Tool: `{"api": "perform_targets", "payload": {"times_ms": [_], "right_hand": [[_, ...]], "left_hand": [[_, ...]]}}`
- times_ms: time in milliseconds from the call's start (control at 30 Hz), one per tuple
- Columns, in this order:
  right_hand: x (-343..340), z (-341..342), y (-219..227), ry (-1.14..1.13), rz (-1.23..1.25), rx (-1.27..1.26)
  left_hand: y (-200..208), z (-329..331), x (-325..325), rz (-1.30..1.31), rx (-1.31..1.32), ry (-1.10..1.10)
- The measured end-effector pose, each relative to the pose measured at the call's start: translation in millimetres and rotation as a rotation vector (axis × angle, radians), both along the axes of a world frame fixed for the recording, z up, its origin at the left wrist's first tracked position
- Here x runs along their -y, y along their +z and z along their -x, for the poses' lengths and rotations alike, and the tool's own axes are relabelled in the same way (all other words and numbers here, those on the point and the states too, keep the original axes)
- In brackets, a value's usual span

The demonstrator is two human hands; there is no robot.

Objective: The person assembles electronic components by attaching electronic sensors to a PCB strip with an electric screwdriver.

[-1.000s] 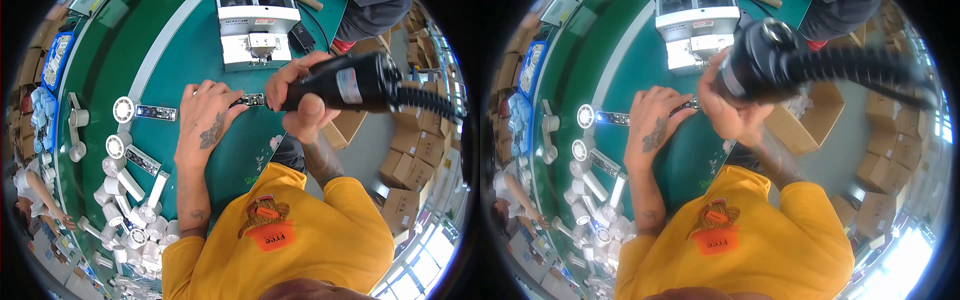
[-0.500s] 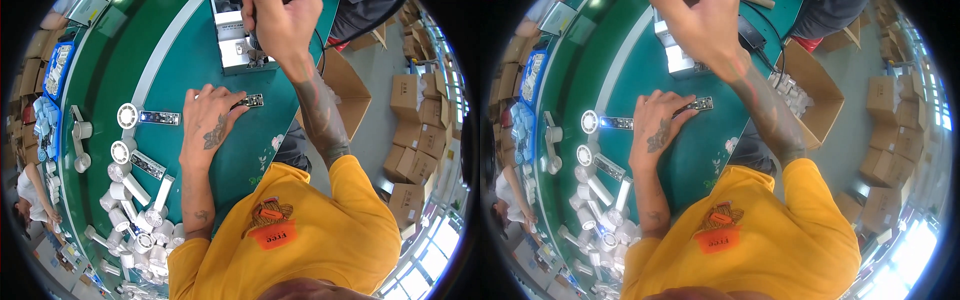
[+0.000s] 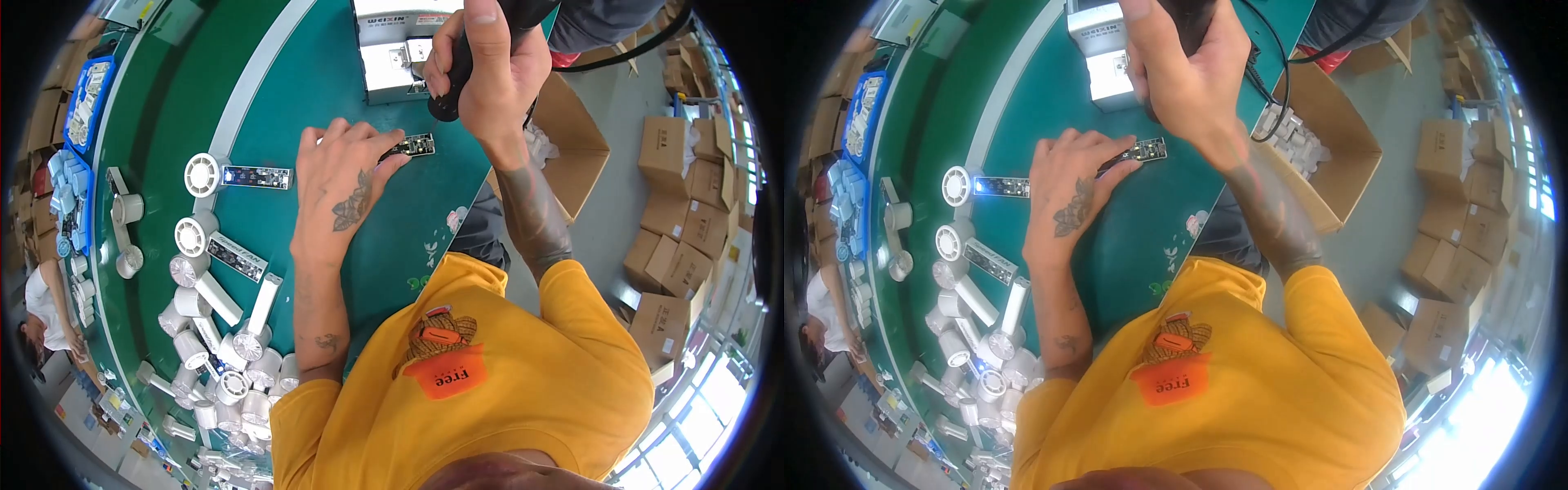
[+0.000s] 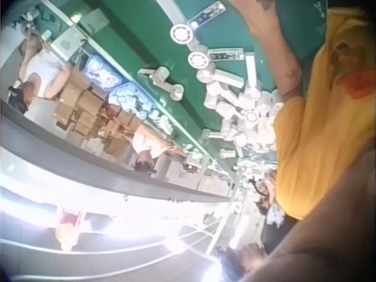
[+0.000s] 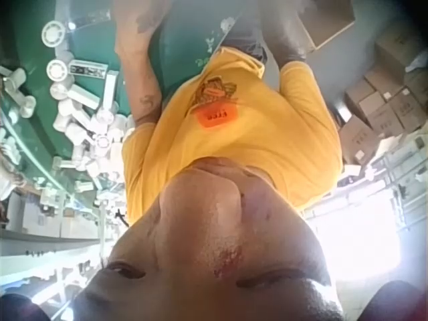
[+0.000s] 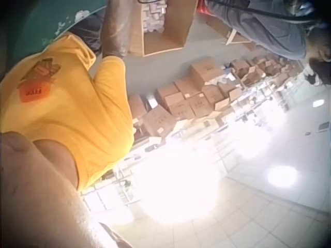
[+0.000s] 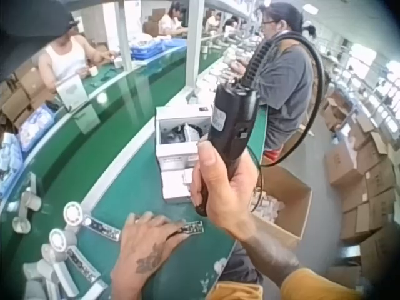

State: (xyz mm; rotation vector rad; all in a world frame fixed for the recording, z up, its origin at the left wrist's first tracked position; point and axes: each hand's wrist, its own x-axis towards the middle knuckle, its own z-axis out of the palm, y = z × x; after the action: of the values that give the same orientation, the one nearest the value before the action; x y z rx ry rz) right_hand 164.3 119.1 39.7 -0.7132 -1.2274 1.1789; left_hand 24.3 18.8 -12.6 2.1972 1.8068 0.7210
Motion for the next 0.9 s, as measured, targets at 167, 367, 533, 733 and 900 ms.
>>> {"api": "perform_targets", "payload": {"times_ms": [167, 367, 533, 733, 900], "right_hand": [[5, -7, -12, 0.002, -0.117, 0.037], [20, -17, -31, 0.026, -0.244, -0.070], [24, -33, -27, 0.101, -0.371, 0.070], [2, 10, 47, -0.088, -0.200, -0.243], [-52, 29, 15, -0.174, -0.561, -0.024]], "left_hand": [[1, 0, 0, -0.001, -0.004, 0.000], [1, 0, 0, -0.018, -0.008, -0.012], [6, 4, 1, -0.020, -0.014, -0.055], [5, -11, -3, 0.064, -0.096, -0.092], [10, -17, -10, -0.055, 0.010, -0.111]]}}
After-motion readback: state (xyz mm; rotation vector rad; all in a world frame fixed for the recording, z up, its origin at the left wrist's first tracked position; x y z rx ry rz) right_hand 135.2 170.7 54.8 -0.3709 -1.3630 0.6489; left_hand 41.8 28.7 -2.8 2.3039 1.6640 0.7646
